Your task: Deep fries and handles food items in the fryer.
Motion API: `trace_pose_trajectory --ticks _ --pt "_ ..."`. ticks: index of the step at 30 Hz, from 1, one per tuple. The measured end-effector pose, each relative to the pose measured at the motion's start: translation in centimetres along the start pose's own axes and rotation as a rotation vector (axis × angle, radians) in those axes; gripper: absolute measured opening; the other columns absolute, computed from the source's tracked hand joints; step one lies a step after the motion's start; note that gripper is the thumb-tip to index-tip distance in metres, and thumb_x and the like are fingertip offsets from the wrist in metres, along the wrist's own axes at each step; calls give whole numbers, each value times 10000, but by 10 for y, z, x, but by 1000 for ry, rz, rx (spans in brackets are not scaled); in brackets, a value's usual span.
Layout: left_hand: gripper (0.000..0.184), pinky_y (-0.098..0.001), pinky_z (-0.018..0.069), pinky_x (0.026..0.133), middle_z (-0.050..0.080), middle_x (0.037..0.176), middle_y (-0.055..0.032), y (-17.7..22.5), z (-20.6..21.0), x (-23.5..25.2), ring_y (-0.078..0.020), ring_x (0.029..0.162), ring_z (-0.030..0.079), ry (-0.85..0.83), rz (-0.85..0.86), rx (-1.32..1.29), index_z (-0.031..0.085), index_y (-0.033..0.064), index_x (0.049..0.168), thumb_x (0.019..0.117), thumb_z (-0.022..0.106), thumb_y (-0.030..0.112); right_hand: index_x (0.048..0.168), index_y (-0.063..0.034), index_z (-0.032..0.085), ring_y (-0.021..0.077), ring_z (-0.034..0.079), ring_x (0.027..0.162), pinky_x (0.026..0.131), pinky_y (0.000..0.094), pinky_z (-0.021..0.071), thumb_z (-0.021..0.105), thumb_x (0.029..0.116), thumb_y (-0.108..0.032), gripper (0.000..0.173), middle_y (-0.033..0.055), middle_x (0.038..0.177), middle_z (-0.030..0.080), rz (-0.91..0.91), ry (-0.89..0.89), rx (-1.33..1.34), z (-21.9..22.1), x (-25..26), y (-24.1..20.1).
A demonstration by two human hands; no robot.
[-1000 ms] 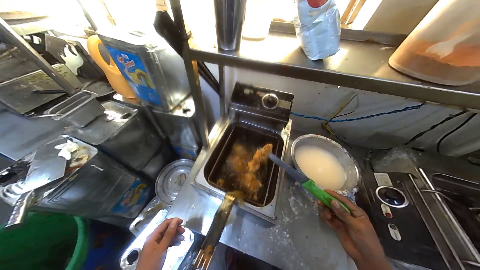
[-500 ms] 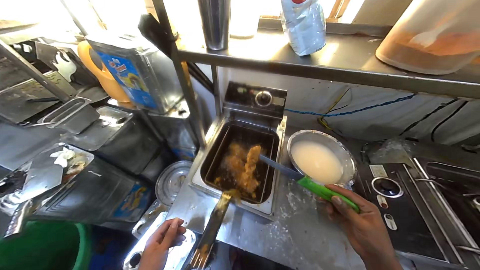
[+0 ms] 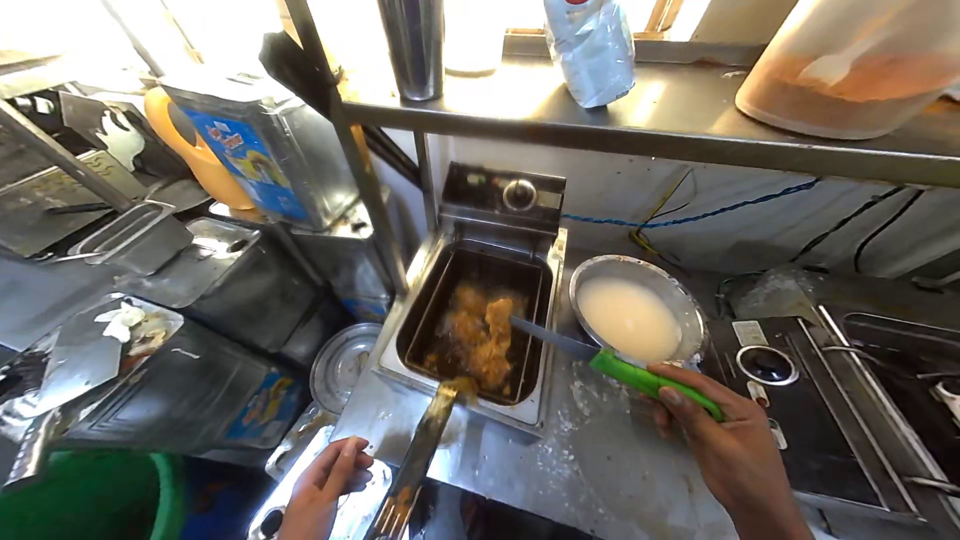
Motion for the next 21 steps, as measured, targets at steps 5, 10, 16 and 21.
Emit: trace_pose_trajectory --ticks 5,10,16,21 --pt "292 -296 622 743 725 890 -50 1 3 0 -133 775 723 -13 1 0 635 -17 1139 1100 409 163 1168 -76 755 134 661 612 517 240 566 726 961 -302 308 113 933 748 -7 5 -8 -2 0 -2" --pt "311 -302 625 735 728 875 -58 0 6 2 -142 768 724 -20 12 -16 643 -22 1127 1106 399 170 1160 -74 759 133 661 609 518 240 567 727 963 -297 299 113 921 747 -5 13 -1 -2 0 -4" --pt "311 -298 619 723 721 876 -48 3 8 0 -132 766 717 -18 4 -10 636 -19 1134 1108 391 169 1138 -113 761 122 662 596 505 239 571 726 965 -308 264 81 910 749 -27 24 -3 -3 0 -7" --pt "300 -295 619 717 722 876 -46 3 9 1 -132 774 718 -16 -6 -3 628 -17 1151 1107 397 169 1128 -121 764 124 667 607 513 242 576 724 968 -301 244 83 923 749 -37 22 -1 -4 0 -8"
Point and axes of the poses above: each hand's wrist, its own x-axis towards the middle knuckle, its own z-axis out of the palm, y = z × x, the point moved 7 cm from there along x, towards the middle knuckle
